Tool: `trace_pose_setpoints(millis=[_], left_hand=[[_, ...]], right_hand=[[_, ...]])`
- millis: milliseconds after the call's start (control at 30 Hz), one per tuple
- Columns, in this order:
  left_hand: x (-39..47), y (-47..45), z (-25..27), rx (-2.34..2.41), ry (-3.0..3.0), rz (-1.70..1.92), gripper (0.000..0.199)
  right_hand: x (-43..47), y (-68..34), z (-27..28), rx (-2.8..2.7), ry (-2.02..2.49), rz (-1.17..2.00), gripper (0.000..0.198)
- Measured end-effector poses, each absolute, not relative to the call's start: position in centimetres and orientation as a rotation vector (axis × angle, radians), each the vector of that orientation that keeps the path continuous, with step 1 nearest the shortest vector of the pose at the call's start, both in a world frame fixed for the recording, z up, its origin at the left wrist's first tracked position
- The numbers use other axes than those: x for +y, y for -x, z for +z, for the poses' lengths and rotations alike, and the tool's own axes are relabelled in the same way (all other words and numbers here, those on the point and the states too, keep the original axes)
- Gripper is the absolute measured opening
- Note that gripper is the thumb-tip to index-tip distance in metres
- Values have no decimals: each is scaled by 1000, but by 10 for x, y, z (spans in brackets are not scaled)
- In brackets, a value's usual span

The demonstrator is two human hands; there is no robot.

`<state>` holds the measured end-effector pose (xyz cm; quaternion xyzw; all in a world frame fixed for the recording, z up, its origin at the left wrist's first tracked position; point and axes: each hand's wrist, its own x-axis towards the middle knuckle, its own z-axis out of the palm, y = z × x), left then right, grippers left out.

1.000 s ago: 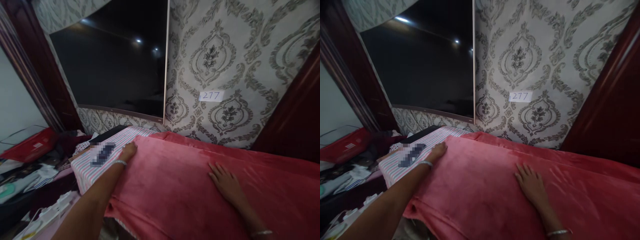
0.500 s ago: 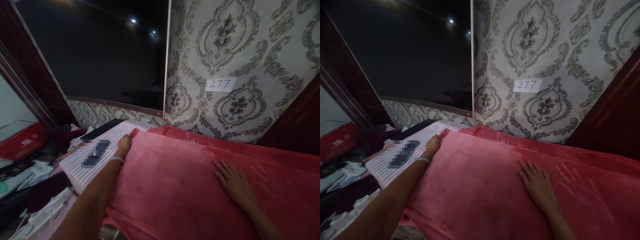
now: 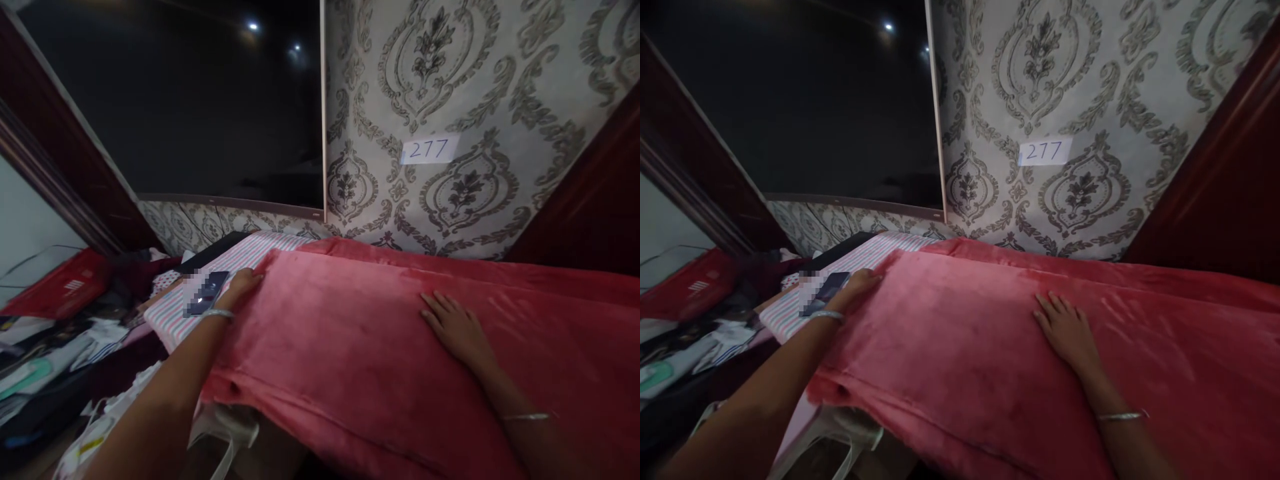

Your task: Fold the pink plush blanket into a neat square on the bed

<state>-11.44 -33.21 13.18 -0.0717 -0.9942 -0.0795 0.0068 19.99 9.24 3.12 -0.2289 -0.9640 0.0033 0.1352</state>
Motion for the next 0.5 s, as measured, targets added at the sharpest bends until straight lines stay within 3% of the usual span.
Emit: trace_pose_setpoints(millis=[200,500], left_hand=[[-328,88,113,-3001,148,-243,40],[-367,85,125,-3117,245,-286,30]], right_hand=[[92,-201,35,-2775,628,29,56],[88,-203,44,-2770,636,45,57]])
